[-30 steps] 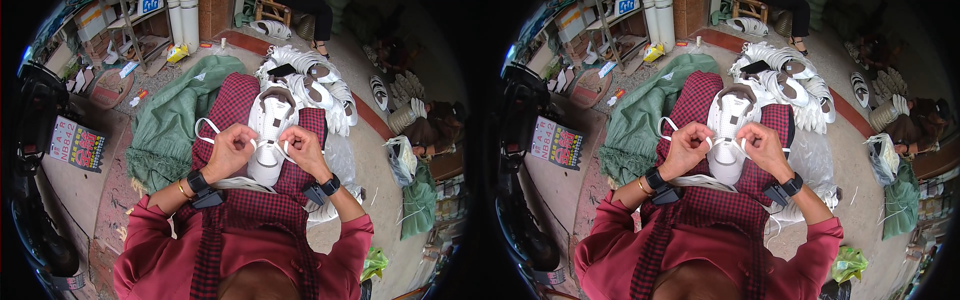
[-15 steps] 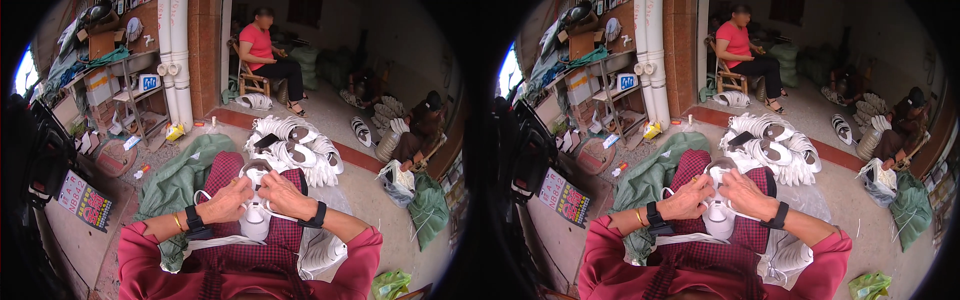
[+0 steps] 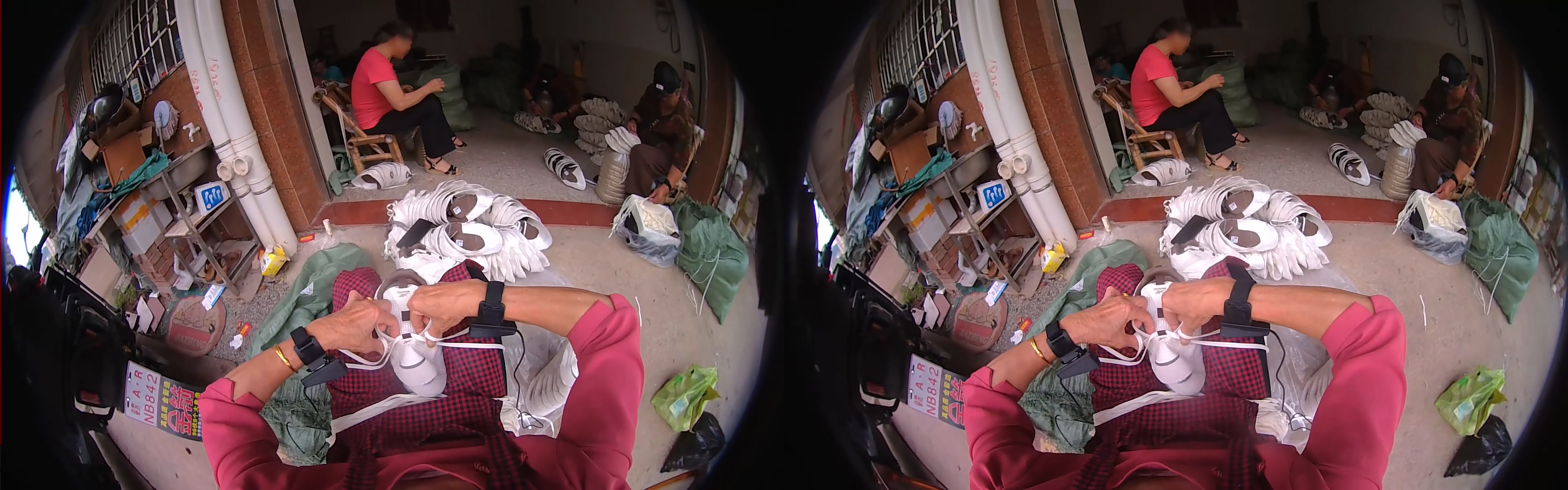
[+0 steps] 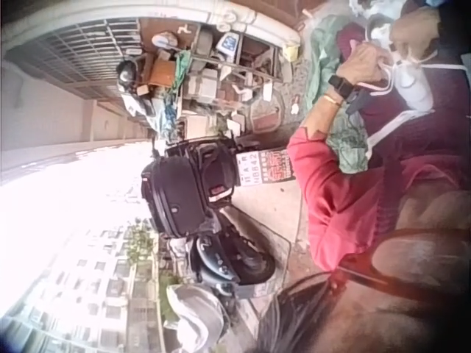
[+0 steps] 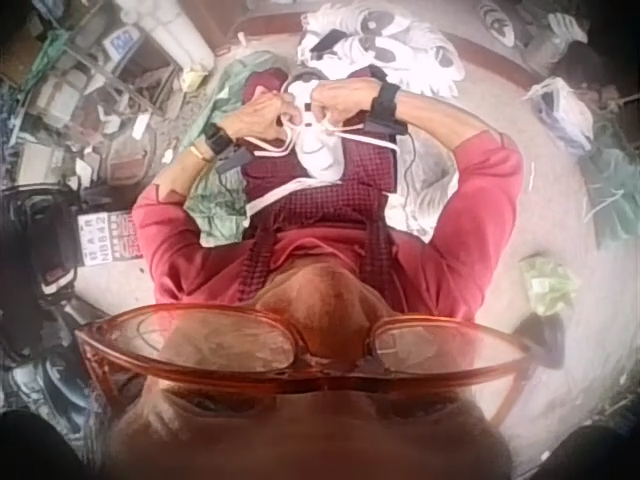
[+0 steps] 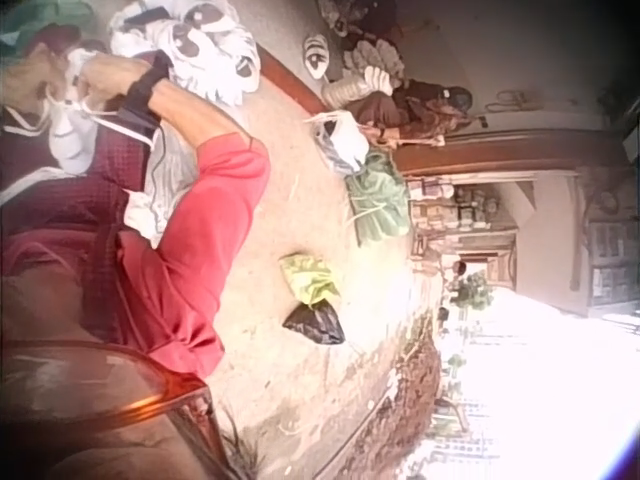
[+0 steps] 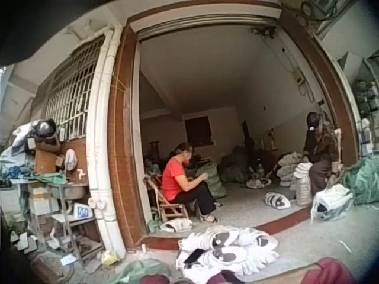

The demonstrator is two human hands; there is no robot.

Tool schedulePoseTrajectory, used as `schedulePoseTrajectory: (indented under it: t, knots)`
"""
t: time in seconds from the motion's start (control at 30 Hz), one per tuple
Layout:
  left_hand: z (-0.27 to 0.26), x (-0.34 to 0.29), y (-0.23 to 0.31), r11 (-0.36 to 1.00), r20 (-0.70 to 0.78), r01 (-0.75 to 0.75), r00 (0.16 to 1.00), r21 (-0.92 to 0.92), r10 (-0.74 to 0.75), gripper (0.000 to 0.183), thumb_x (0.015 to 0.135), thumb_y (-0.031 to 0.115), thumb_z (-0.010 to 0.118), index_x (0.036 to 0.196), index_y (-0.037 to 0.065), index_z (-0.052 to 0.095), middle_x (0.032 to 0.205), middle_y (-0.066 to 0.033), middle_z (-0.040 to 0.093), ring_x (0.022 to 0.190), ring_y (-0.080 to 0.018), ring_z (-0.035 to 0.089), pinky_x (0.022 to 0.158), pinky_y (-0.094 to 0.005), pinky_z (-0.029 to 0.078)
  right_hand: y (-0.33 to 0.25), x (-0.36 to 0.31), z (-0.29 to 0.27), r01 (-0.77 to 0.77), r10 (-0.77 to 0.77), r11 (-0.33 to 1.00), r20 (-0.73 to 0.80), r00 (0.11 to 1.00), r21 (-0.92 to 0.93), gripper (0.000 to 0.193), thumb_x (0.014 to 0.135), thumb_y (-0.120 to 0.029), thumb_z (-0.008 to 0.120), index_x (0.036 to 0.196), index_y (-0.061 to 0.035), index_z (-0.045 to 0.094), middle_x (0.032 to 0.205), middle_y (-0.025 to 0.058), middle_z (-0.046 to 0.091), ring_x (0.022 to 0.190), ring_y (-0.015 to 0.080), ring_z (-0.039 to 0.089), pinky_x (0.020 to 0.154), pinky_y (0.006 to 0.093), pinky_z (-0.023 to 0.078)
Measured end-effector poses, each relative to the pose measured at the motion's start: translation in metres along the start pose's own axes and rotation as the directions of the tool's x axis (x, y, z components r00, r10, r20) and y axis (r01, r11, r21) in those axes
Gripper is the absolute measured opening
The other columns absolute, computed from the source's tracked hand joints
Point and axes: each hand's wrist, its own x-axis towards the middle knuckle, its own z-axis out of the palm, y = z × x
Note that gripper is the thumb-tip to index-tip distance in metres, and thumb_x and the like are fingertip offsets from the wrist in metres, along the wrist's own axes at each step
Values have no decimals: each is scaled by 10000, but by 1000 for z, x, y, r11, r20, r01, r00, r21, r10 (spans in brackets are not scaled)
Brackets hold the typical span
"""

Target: Lacing white sneakers by hand at a shoe manufacturing site.

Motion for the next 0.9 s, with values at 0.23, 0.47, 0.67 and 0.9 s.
schedulePoseTrajectory:
  t: [0.23,0.47,0.67,0.9]
  knots:
    - [15,-5,5,970,-141,-69,984,233,104,326,673,221,797,970,125,702,891,-44,569,864,-241,592,834,-389,340,19,-14,42,191,-261,956,-350,900,-222,208,743,-172,734,897,-33,718,908,110,592,989,297,569,741,446,501]
    - [22,-13,0,967,-169,-141,969,213,179,283,726,210,752,979,109,674,992,-73,541,947,-275,569,867,-428,404,22,-13,52,219,-314,939,-405,859,-265,160,769,-128,670,897,-33,681,933,101,529,1011,286,523,760,429,496]
    - [29,-9,-3,954,-184,-197,953,227,240,217,773,137,681,986,97,676,978,-80,546,965,-280,564,837,-405,417,25,-15,59,210,-312,941,-440,842,-266,169,767,-129,670,898,-23,679,956,106,530,1024,298,518,800,417,494]
    - [4,8,1,985,101,67,994,-159,-51,247,824,245,617,904,28,703,1019,-124,615,884,-353,611,761,-474,460,30,-1,37,236,-241,970,-271,932,-51,178,708,-65,588,789,37,710,784,213,675,825,352,631,728,440,508]
